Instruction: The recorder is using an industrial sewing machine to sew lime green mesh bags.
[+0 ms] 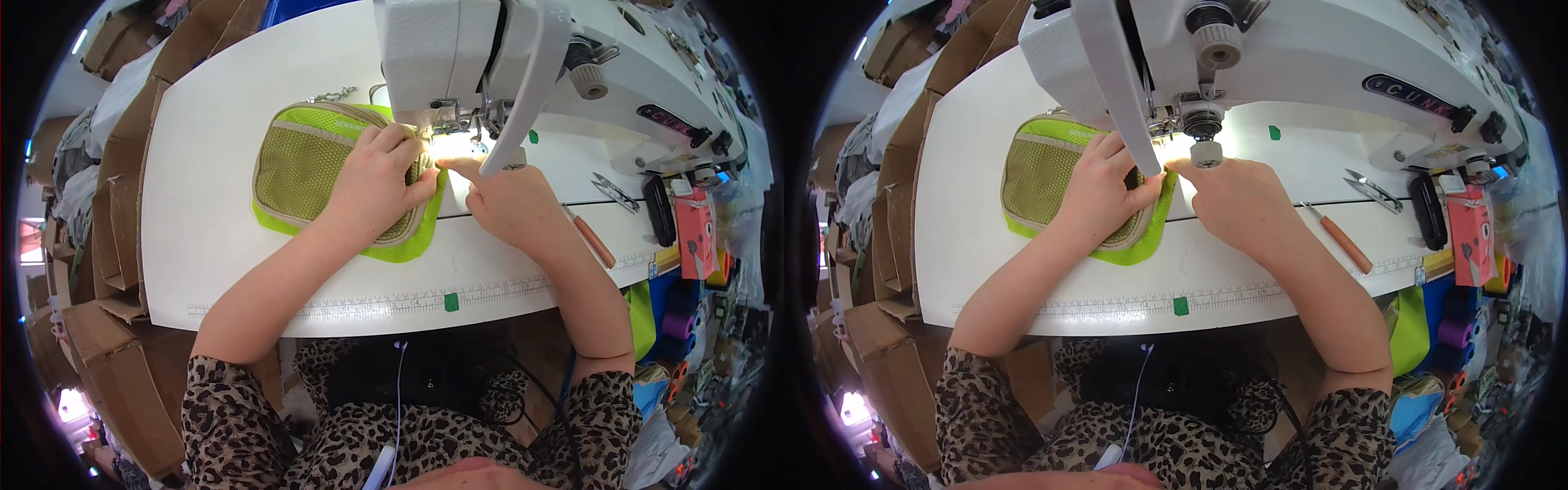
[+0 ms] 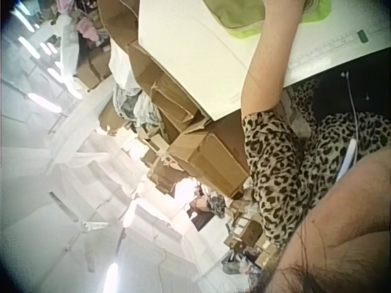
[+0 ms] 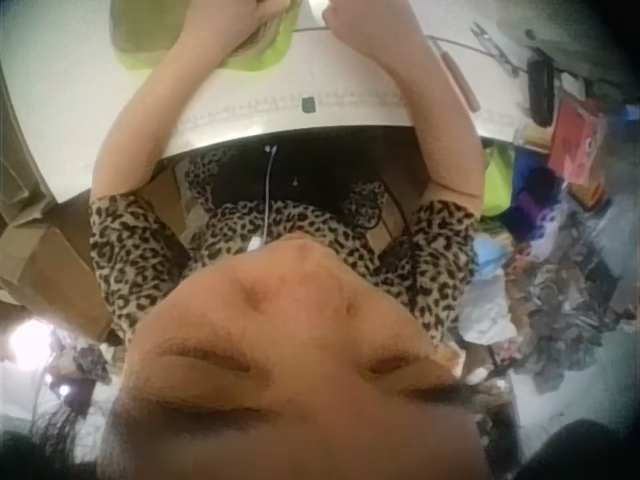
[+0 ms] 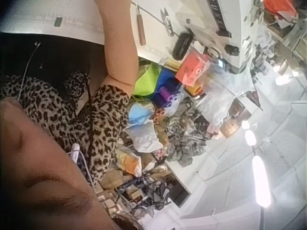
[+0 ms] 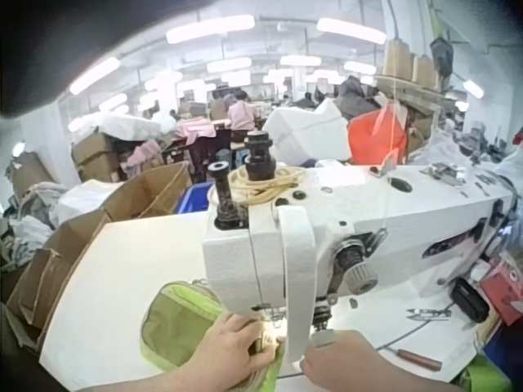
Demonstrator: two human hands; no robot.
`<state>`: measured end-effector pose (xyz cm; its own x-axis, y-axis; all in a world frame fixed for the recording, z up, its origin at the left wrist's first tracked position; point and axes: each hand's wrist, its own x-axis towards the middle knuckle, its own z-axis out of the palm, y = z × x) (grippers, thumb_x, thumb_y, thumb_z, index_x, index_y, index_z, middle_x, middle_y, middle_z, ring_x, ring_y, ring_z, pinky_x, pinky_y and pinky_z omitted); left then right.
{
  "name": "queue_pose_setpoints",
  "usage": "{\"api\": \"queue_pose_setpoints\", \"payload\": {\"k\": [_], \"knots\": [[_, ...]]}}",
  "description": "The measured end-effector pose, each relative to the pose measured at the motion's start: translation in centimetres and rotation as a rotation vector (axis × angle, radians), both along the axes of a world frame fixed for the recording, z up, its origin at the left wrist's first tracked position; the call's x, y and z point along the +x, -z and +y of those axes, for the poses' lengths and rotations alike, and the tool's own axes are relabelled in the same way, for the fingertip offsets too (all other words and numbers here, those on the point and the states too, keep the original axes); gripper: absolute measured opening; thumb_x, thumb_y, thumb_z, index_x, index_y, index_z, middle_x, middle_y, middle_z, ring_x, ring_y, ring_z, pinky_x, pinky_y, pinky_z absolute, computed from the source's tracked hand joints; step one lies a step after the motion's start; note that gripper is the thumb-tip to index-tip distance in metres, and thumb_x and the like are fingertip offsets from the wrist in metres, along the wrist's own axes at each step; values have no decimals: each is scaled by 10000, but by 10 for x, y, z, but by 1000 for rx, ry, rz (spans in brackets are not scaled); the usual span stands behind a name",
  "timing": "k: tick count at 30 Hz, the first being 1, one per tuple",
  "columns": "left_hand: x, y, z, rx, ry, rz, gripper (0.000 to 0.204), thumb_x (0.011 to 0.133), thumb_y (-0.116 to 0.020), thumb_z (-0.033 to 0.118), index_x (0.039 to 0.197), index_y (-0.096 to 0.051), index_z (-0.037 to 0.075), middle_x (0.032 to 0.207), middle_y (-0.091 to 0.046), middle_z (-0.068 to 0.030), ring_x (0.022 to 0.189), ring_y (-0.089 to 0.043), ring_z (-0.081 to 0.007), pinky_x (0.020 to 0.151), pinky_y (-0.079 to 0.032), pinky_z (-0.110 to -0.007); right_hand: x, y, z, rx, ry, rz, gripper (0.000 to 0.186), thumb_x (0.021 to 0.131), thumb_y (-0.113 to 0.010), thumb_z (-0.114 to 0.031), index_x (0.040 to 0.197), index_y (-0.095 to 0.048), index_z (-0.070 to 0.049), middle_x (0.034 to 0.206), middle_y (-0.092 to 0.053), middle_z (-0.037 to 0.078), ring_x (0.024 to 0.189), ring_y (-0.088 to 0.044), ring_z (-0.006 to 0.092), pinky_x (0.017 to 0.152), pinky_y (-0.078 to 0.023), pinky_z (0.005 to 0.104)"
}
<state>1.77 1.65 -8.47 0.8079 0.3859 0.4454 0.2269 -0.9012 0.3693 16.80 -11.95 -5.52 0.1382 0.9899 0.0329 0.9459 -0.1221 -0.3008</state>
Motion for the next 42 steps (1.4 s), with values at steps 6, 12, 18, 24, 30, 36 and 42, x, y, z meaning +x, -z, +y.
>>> {"api": "queue_pose_setpoints", "payload": {"k": [6,12,18,24,30,36,42], "knots": [[1,2,4,-16,-11,-45,283,756,-697,226,934,-666,8,1022,-627,-106,949,-576,-297,851,-516,-381,-2,-1,3,-102,48,12,448,830,-522,-83,1251,-603,-214,666,-600,88,567,-601,275,566,-487,396],[-1,1,6,-50,-2,-49,292,753,-715,209,950,-663,0,1003,-626,-134,962,-584,-316,866,-507,-400,1,5,4,-102,19,-23,464,836,-515,-84,1275,-589,-215,801,-639,106,620,-618,290,592,-499,399],[-5,-2,7,-93,-13,-25,290,760,-708,221,950,-660,7,1007,-622,-132,976,-581,-314,868,-505,-406,-2,10,4,-87,-3,-63,470,842,-504,-87,1287,-584,-215,846,-656,115,668,-633,290,616,-506,403],[-8,-8,7,-158,-1,20,312,793,-697,245,1009,-653,24,1032,-605,-125,989,-566,-308,892,-487,-396,-5,-1,2,-67,9,-1,452,835,-516,-97,1268,-595,-199,774,-647,99,622,-623,289,590,-498,407],[-19,-44,19,-470,101,238,376,848,-676,260,1154,-612,52,1111,-585,-142,1085,-559,-316,945,-466,-400,-7,9,2,56,-62,-57,394,804,-553,-73,1188,-596,-151,677,-620,85,573,-621,263,525,-487,385],[-22,-43,42,49,430,272,367,844,-681,293,1154,-636,102,1159,-608,-82,1102,-570,-261,954,-476,-392,-12,7,1,51,-78,-201,411,787,-558,-35,1187,-586,-124,660,-600,61,557,-616,225,489,-474,349],[-16,-30,47,149,365,271,469,780,-705,426,1141,-647,132,1111,-619,-52,1019,-573,-233,902,-488,-368,-20,7,-2,71,-82,-246,504,800,-528,-4,1286,-562,-131,703,-577,46,589,-614,208,497,-468,342]]}}
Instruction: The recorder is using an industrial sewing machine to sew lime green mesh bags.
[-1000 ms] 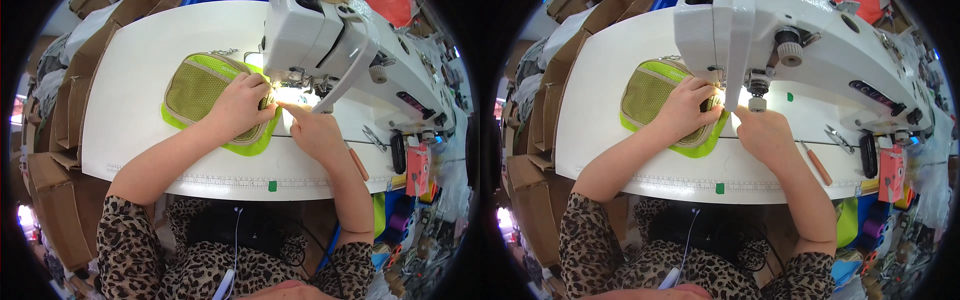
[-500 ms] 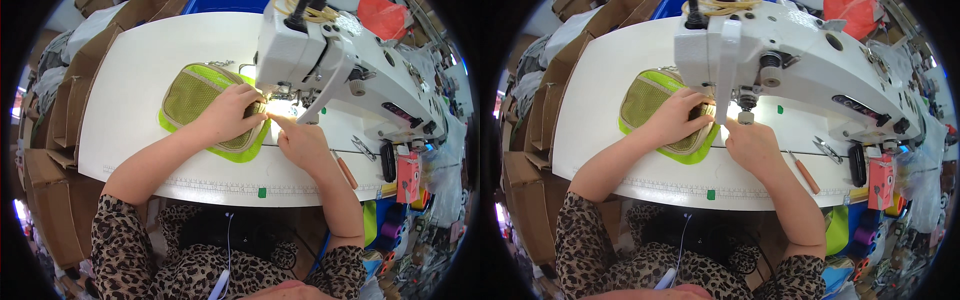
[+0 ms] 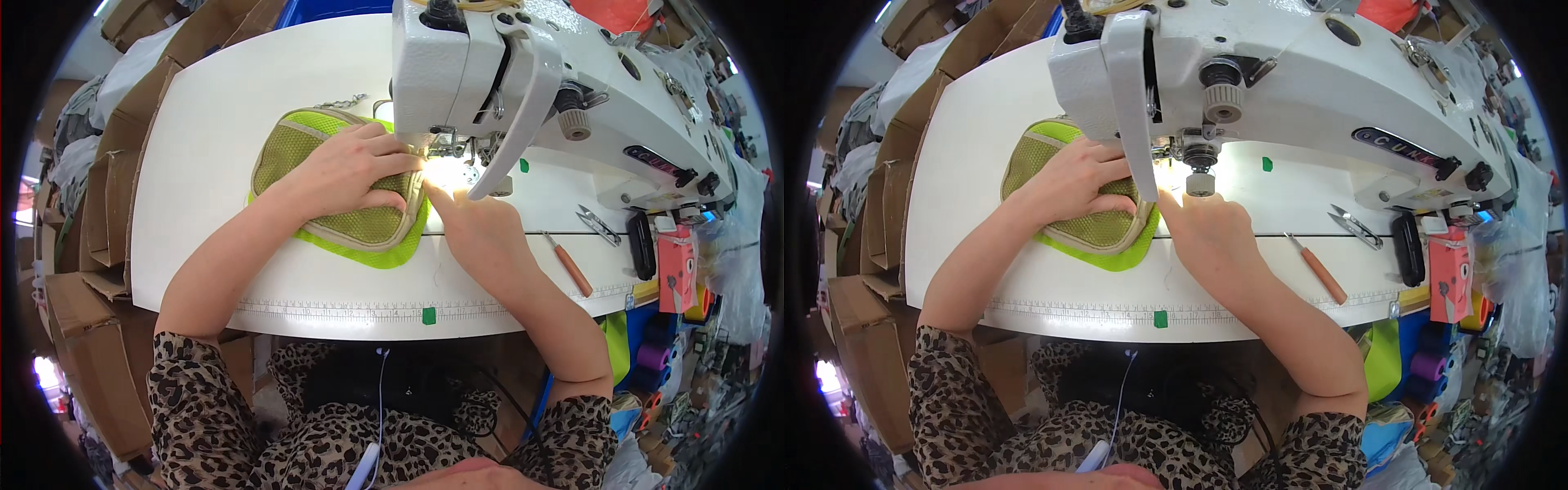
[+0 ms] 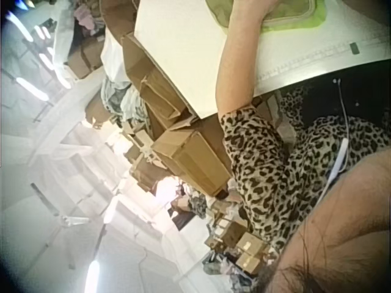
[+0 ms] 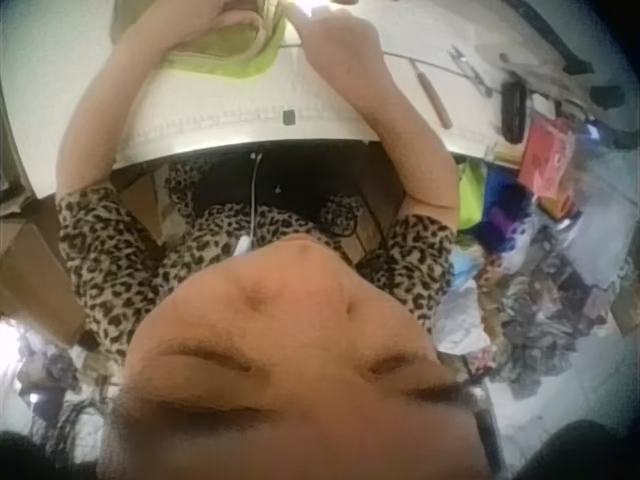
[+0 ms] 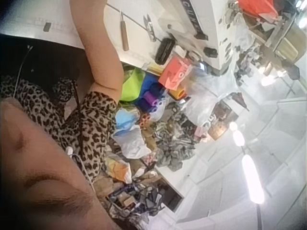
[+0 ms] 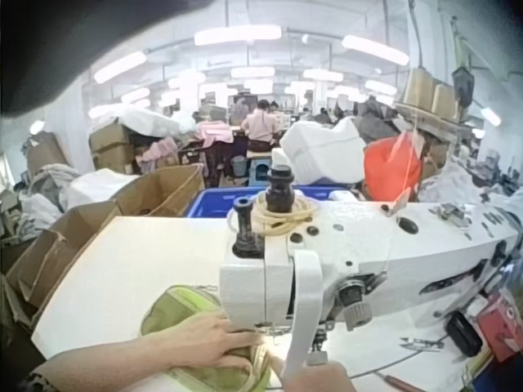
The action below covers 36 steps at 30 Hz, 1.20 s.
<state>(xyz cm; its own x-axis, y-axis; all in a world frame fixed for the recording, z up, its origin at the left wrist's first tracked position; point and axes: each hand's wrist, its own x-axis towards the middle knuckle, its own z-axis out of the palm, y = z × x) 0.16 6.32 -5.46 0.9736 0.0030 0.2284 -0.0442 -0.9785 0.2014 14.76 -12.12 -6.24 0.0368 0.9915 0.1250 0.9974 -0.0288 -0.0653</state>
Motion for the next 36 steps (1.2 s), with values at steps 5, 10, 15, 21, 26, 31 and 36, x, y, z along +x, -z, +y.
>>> {"api": "queue_pose_setpoints", "payload": {"k": [5,10,15,21,26,31,36], "knots": [[0,1,0,-53,34,1,411,766,-722,395,1092,-657,152,1071,-621,-45,997,-581,-237,880,-496,-373,0,-2,0,-29,10,27,510,798,-537,-15,1298,-554,-119,698,-565,44,607,-618,205,506,-470,344],[3,2,-8,-154,-62,8,393,733,-745,384,1028,-666,137,1046,-629,-35,980,-602,-241,845,-508,-372,3,-2,-2,51,-20,129,469,784,-560,-26,1248,-568,-92,626,-599,71,580,-612,251,474,-469,356],[5,0,-19,-173,-181,-13,388,723,-755,371,1001,-663,116,993,-643,-35,975,-608,-240,843,-510,-367,3,-7,-1,4,9,118,451,792,-555,-30,1239,-570,-88,632,-601,77,603,-621,256,497,-476,360],[2,12,-19,-188,-136,-135,389,731,-761,352,1015,-655,109,1048,-627,-38,1027,-569,-256,916,-472,-382,3,-3,-1,38,-18,106,456,793,-551,-31,1243,-579,-103,630,-600,79,601,-620,248,500,-477,358],[1,0,-14,-276,-110,-16,394,726,-771,337,1027,-651,111,1068,-623,-36,1045,-556,-262,927,-464,-390,5,-5,-2,16,-22,153,496,791,-551,-28,1277,-577,-124,618,-592,79,583,-615,239,501,-478,357],[2,-3,-13,-305,-141,75,409,722,-780,327,1042,-653,105,1009,-645,-40,1005,-578,-256,897,-481,-390,8,-1,-3,-8,-33,139,530,791,-547,-21,1309,-561,-132,629,-599,73,559,-612,238,500,-480,360],[-3,-3,-8,-299,-174,14,394,714,-782,292,1005,-665,55,946,-650,-62,963,-594,-271,864,-490,-386,0,-4,-1,-27,-17,71,466,781,-561,-33,1234,-598,-138,718,-599,41,605,-618,209,517,-478,337]]}}
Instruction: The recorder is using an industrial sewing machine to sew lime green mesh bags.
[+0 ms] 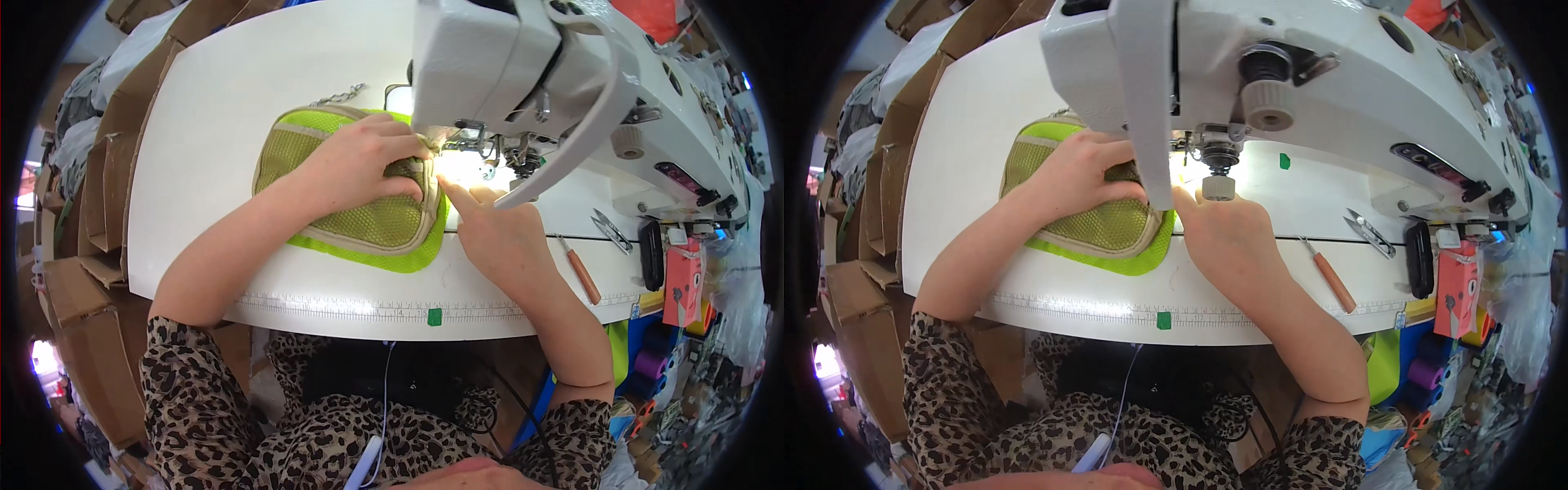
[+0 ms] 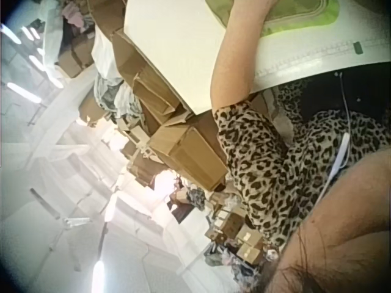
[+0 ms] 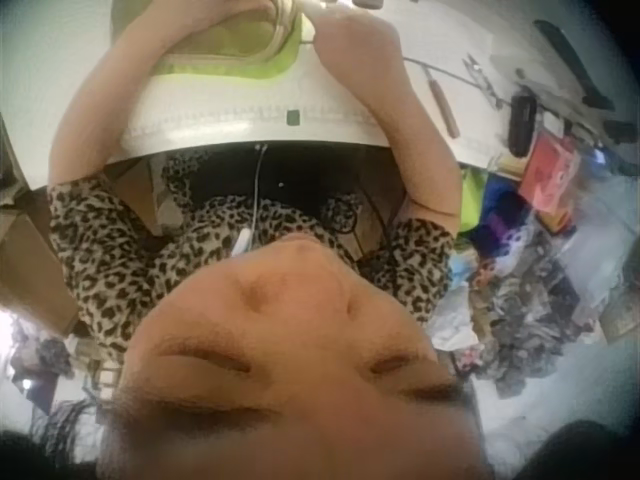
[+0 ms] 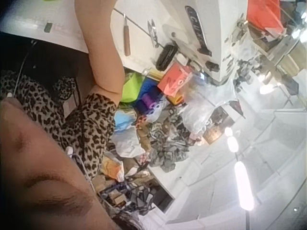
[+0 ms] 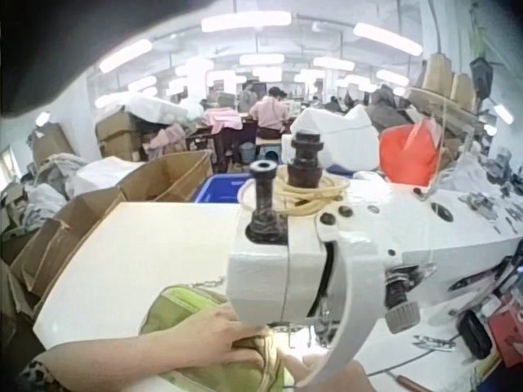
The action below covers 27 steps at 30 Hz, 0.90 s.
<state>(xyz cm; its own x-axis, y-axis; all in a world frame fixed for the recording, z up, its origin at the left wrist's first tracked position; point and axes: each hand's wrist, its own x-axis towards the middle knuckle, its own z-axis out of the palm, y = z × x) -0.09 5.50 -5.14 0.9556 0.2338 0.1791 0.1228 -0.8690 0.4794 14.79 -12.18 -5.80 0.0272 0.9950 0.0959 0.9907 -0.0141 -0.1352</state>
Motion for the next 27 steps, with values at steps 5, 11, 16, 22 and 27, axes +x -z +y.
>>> {"api": "queue_pose_setpoints", "payload": {"k": [5,11,16,22,27], "knots": [[6,0,4,-15,4,34,337,726,-766,283,955,-684,49,952,-647,-70,959,-599,-277,861,-496,-391,-1,8,-2,-66,29,-111,499,768,-582,-61,1255,-582,-172,770,-580,-4,689,-613,159,530,-480,323],[5,6,-3,-42,-83,12,338,718,-769,296,941,-696,52,942,-642,-62,961,-601,-264,845,-496,-382,-2,3,1,-86,70,-54,505,779,-572,-58,1267,-573,-191,790,-605,14,656,-616,184,506,-470,330],[10,6,-5,-55,-112,42,334,713,-772,290,931,-694,49,915,-634,-63,959,-600,-266,838,-495,-384,1,5,1,82,19,-15,282,770,-574,-40,1049,-577,-78,610,-575,48,524,-620,221,456,-468,336],[14,8,-10,-43,-143,-4,320,715,-772,263,939,-694,49,942,-642,-68,971,-596,-275,849,-493,-391,8,3,-1,45,64,37,429,775,-561,-38,1188,-602,-148,596,-592,46,558,-626,219,472,-464,358],[11,10,-15,-25,-187,-35,315,726,-771,229,971,-689,48,984,-644,-93,978,-591,-293,866,-488,-402,12,-7,0,-68,104,122,434,785,-556,-72,1205,-621,-158,638,-620,67,615,-640,241,530,-481,383]]}}
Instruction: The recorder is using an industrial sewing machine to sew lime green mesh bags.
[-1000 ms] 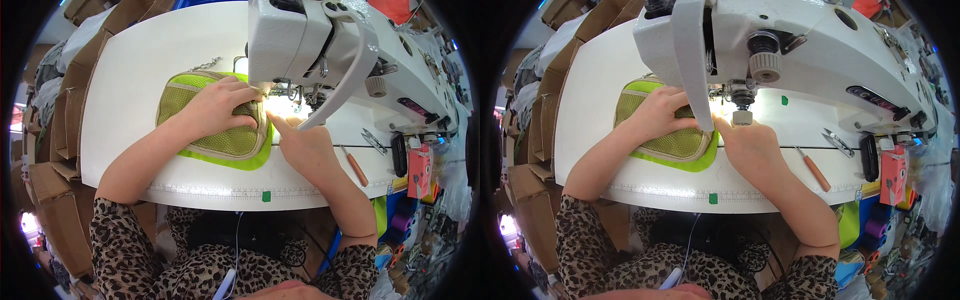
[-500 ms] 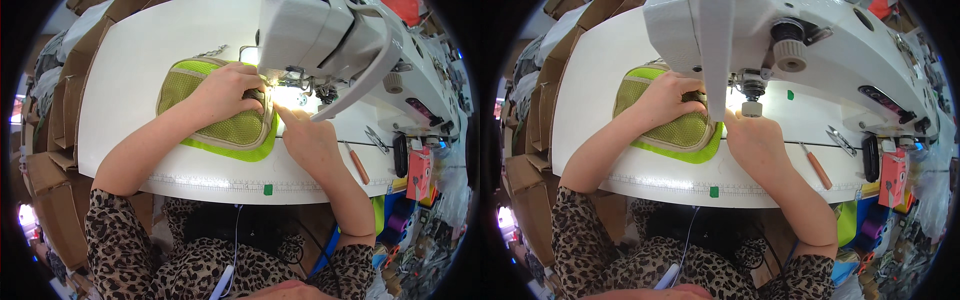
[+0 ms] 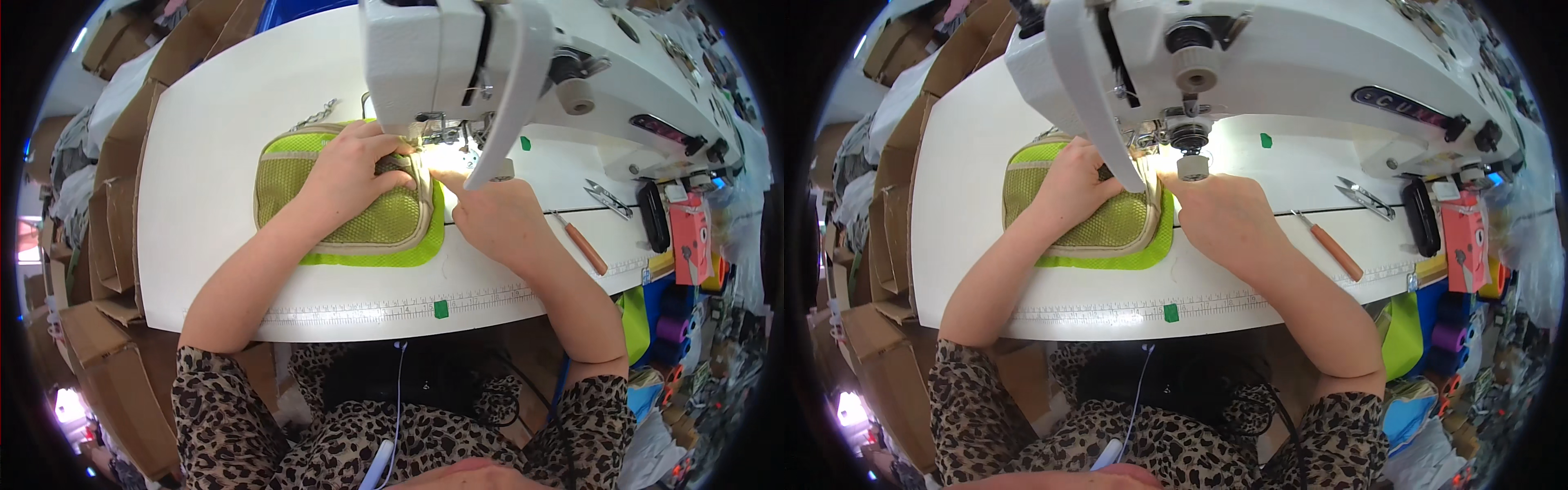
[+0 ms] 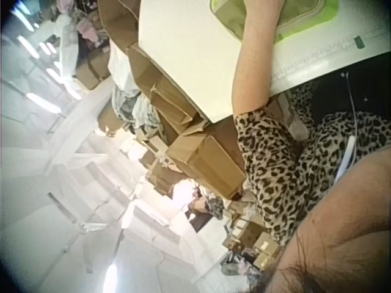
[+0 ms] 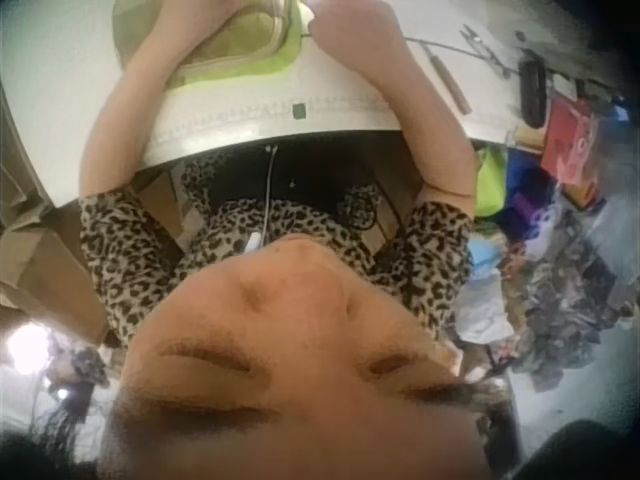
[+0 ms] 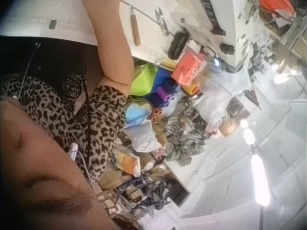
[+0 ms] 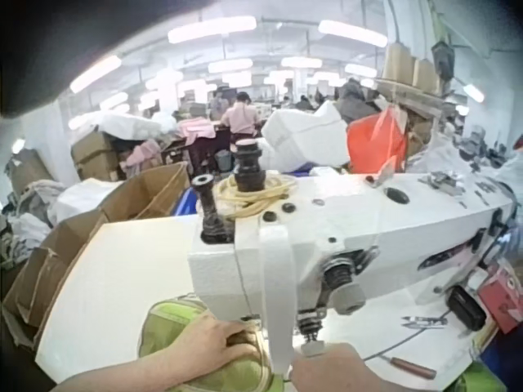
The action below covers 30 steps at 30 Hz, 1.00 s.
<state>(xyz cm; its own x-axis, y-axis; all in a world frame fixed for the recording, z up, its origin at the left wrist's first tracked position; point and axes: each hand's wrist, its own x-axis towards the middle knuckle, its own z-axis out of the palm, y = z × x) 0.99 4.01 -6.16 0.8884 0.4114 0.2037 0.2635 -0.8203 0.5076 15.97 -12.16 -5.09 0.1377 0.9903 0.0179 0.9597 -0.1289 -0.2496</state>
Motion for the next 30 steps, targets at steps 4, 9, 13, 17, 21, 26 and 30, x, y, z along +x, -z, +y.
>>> {"api": "queue_pose_setpoints", "payload": {"k": [4,9,13,17,21,26,30], "knots": [[-6,-5,-10,82,10,6,364,754,-751,201,1071,-652,54,1085,-627,-101,1047,-569,-291,915,-475,-393,7,-8,-4,-82,-20,138,425,787,-546,-95,1197,-638,-158,726,-657,110,696,-659,273,616,-505,407],[-17,-18,-10,245,247,-54,311,766,-732,170,1056,-655,87,1153,-603,-57,1034,-578,-245,898,-503,-359,10,-7,-2,-38,-74,144,417,791,-531,-90,1186,-639,-166,754,-664,125,718,-662,279,639,-508,411],[-14,-15,0,366,393,-81,224,776,-716,155,988,-673,97,1133,-613,-10,990,-595,-196,841,-534,-312,6,-7,-2,-72,-79,41,423,790,-527,-69,1181,-642,-183,698,-654,103,667,-655,272,592,-503,393],[-11,-2,2,357,347,-93,166,774,-720,184,917,-689,106,1092,-628,19,959,-600,-183,807,-535,-296,2,-8,-2,-48,-60,50,435,780,-530,-49,1175,-644,-190,669,-647,94,639,-650,265,565,-497,383],[-12,7,-6,337,224,-148,153,765,-729,203,885,-697,113,1024,-643,8,927,-615,-199,776,-532,-304,0,-3,-3,42,-87,86,410,795,-532,-63,1167,-651,-188,673,-631,77,612,-627,266,567,-485,387],[-7,15,-18,326,116,-211,127,748,-737,171,850,-678,123,910,-608,19,849,-607,-184,732,-527,-301,5,-5,-7,17,-57,135,367,807,-524,-54,1131,-664,-157,850,-654,84,668,-624,279,594,-485,393],[-7,20,-19,315,104,-207,127,752,-735,172,855,-678,123,913,-612,25,841,-604,-174,726,-525,-301,3,-3,-6,26,-54,134,361,809,-530,-53,1130,-661,-151,832,-648,83,669,-621,285,598,-484,393]]}}
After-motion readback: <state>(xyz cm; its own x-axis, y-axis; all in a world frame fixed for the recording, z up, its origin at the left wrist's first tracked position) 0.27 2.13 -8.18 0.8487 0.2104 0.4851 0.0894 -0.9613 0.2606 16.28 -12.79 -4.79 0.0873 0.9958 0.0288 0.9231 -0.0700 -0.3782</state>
